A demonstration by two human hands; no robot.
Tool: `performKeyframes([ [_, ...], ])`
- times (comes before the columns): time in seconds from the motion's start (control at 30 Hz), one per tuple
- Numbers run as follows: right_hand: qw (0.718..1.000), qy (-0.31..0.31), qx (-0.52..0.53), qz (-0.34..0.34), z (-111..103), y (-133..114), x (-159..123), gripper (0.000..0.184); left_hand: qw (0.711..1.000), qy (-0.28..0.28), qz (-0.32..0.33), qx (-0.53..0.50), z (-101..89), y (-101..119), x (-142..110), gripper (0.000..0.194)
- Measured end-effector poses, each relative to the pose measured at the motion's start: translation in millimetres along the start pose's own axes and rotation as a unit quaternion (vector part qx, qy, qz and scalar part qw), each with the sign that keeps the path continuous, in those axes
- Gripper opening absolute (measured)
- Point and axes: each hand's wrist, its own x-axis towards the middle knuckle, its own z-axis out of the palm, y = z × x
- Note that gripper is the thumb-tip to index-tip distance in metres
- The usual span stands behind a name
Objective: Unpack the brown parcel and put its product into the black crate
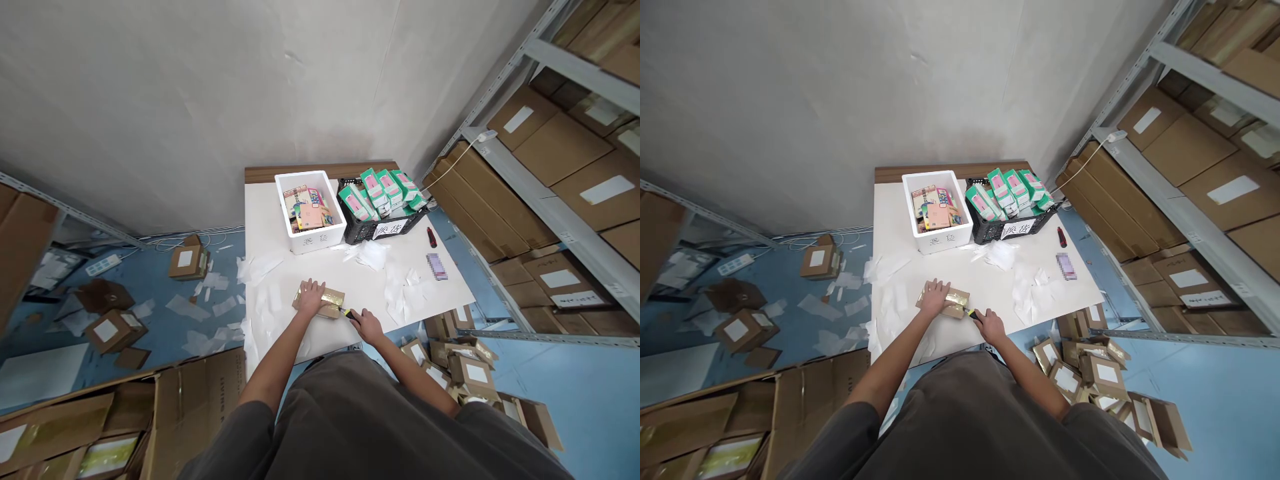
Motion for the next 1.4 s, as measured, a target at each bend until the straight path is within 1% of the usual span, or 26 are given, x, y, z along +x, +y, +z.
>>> performKeyframes([
  [0.13, 1.000, 0.012, -0.005, -0.004, -4.5, 0.8, 1.5, 0.050, 0.999, 0.047, 0.009, -0.001, 8.4, 0.2, -10.7, 0.070],
  [0.23, 1.000, 0.018, 0.005, 0.017, -0.2, -5.4, 2.8, 0.052, 0.997, 0.078, 0.006, 0.001, 16.1, 5.0, -21.7, 0.069],
  [0.37, 0.998, 0.016, 0.020, 0.054, 11.0, -18.4, 3.8, 0.054, 0.996, 0.090, -0.003, -0.015, 23.6, 11.1, -31.1, 0.075],
  [0.43, 0.998, 0.013, 0.018, 0.062, 13.5, -17.0, 2.3, 0.055, 0.996, 0.089, -0.006, -0.025, 25.2, 12.9, -32.4, 0.077],
  [0.5, 0.996, 0.017, 0.018, 0.085, 11.3, -4.0, -1.4, 0.055, 0.996, 0.088, -0.013, -0.030, 25.7, 14.0, -32.1, 0.077],
  [0.6, 0.986, 0.035, 0.039, 0.160, 2.7, 32.7, -9.1, 0.057, 0.995, 0.089, -0.021, -0.028, 24.7, 14.6, -30.4, 0.076],
  [0.63, 0.983, 0.042, 0.054, 0.171, 0.9, 44.7, -10.9, 0.058, 0.995, 0.089, -0.023, -0.025, 24.0, 14.6, -29.7, 0.075],
  [0.7, 0.979, 0.054, 0.111, 0.161, 3.0, 58.6, -10.6, 0.059, 0.995, 0.090, -0.025, -0.021, 22.3, 14.9, -28.5, 0.073],
  [0.73, 0.975, 0.060, 0.152, 0.151, 7.9, 58.3, -8.0, 0.059, 0.995, 0.088, -0.028, -0.021, 21.4, 15.5, -28.0, 0.073],
  [0.8, 0.958, 0.070, 0.240, 0.142, 24.6, 42.7, 2.0, 0.059, 0.995, 0.085, -0.037, -0.025, 19.7, 18.4, -28.1, 0.073],
  [0.87, 0.937, 0.071, 0.307, 0.149, 45.1, 14.5, 16.9, 0.062, 0.994, 0.083, -0.055, -0.034, 18.3, 24.2, -30.1, 0.073],
  [0.93, 0.917, 0.070, 0.354, 0.172, 60.2, -13.4, 33.9, 0.065, 0.991, 0.092, -0.083, -0.041, 17.6, 32.1, -34.3, 0.070],
  [0.97, 0.906, 0.074, 0.371, 0.188, 63.1, -23.9, 43.0, 0.067, 0.988, 0.100, -0.108, -0.046, 17.6, 36.5, -37.3, 0.068],
  [1.03, 0.890, 0.092, 0.389, 0.220, 57.2, -35.7, 62.8, 0.072, 0.975, 0.118, -0.180, -0.060, 18.5, 45.4, -45.0, 0.064],
  [1.1, 0.883, 0.108, 0.388, 0.241, 37.6, -38.2, 85.8, 0.076, 0.960, 0.116, -0.243, -0.079, 20.5, 53.9, -54.5, 0.063],
  [1.13, 0.884, 0.111, 0.381, 0.248, 24.4, -37.9, 98.2, 0.076, 0.957, 0.102, -0.255, -0.087, 21.8, 58.0, -59.4, 0.064],
  [1.17, 0.889, 0.109, 0.371, 0.247, 10.5, -37.4, 110.4, 0.075, 0.960, 0.081, -0.251, -0.095, 22.9, 61.8, -64.1, 0.065],
  [1.23, 0.907, 0.105, 0.343, 0.222, -15.5, -36.3, 131.8, 0.071, 0.970, 0.037, -0.214, -0.109, 23.4, 67.8, -71.8, 0.066],
  [1.3, 0.922, 0.098, 0.322, 0.193, -33.3, -33.1, 144.1, 0.069, 0.977, 0.020, -0.182, -0.113, 20.0, 69.2, -75.1, 0.065],
  [1.37, 0.920, 0.101, 0.332, 0.185, -38.3, -24.9, 143.0, 0.071, 0.984, 0.035, -0.144, -0.100, 12.7, 64.1, -73.1, 0.068],
  [1.4, 0.911, 0.108, 0.349, 0.192, -35.3, -18.9, 137.0, 0.072, 0.990, 0.039, -0.107, -0.089, 8.5, 59.4, -70.4, 0.072],
])
